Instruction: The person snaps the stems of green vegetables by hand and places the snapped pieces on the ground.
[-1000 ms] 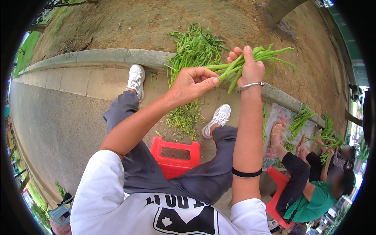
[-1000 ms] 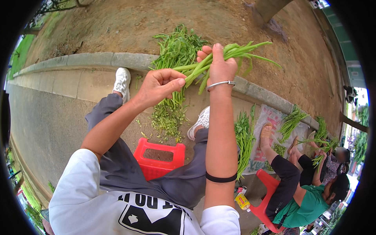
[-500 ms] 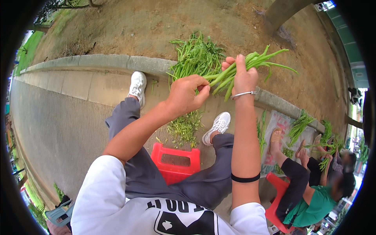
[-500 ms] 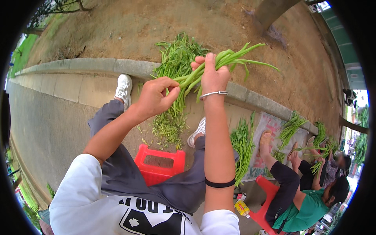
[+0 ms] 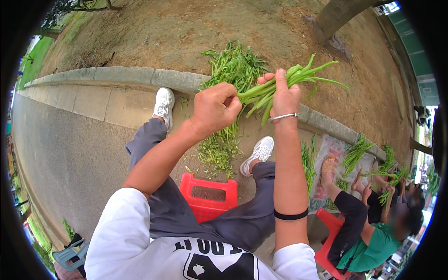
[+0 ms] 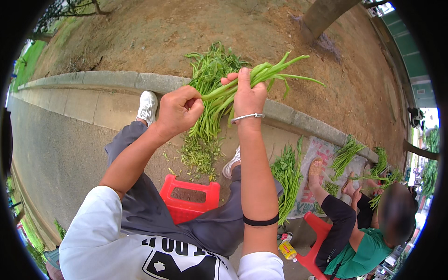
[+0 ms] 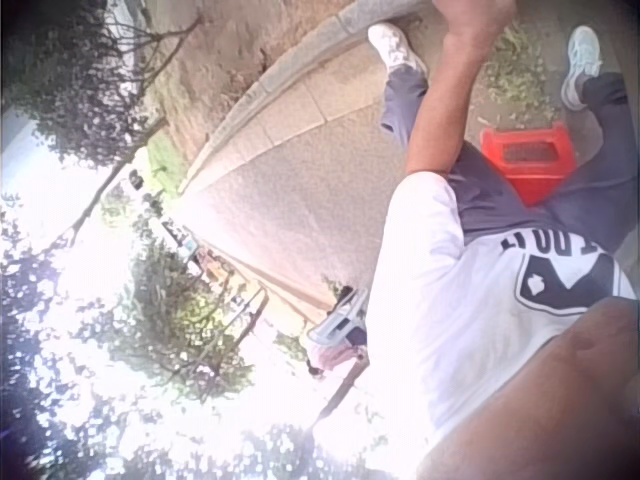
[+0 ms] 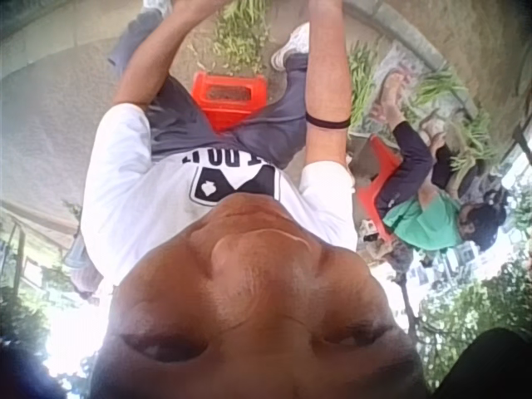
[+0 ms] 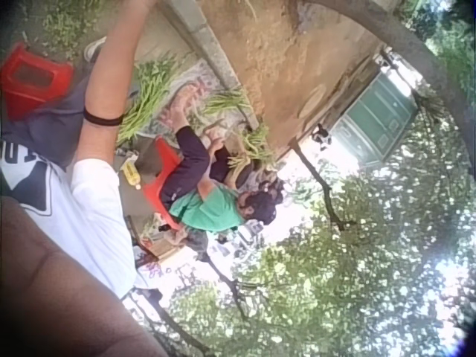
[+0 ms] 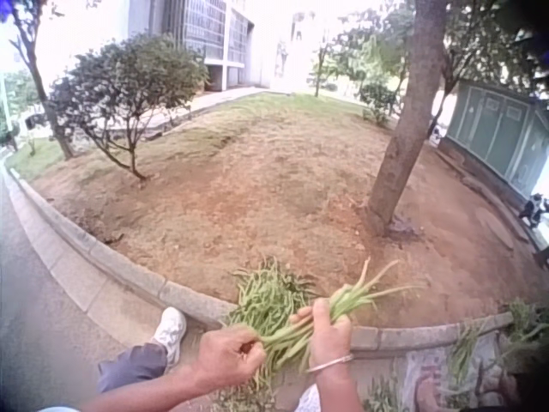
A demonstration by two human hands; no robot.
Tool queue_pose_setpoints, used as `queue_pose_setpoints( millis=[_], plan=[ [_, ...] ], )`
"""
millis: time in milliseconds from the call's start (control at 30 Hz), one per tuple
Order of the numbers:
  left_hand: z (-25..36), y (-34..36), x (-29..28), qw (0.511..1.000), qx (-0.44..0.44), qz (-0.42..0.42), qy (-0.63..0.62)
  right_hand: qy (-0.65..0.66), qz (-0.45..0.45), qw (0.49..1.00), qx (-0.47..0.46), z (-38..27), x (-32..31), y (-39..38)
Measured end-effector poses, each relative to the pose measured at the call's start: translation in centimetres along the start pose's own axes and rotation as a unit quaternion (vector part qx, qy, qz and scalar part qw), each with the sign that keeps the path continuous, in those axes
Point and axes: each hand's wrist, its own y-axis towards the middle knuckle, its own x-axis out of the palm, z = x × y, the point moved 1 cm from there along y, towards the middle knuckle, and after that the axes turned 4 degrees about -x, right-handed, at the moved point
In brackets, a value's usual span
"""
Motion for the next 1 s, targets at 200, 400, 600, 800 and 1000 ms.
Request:
queue_pose_setpoints(
  millis=[200, 400, 600, 800, 1000],
  plan=[
    [-0.2, 0.7, -0.5, 0.995, -0.05, 0.06, -0.068, 0.094, 0.018, 0.995, 0.038, 0.1, 0.4, -0.1],
    [-0.4, 0.9, -0.5, 0.974, -0.099, 0.098, -0.181, 0.152, 0.009, 0.987, 0.047, -0.1, 0.9, -0.5],
    [-0.3, 1.1, -0.6, 0.948, -0.138, 0.127, -0.258, 0.167, 0.008, 0.985, 0.037, -0.4, 1.6, -0.9],
    [-0.6, 1.5, -0.8, 0.927, -0.172, 0.164, -0.29, 0.158, -0.001, 0.986, 0.044, -0.8, 2.3, -1.4],
    [-4.8, 4.5, -5.4, 0.827, -0.249, 0.278, -0.42, 0.186, 0.06, 0.981, 0.017, -1.3, -3.3, 1.5]
  ],
)
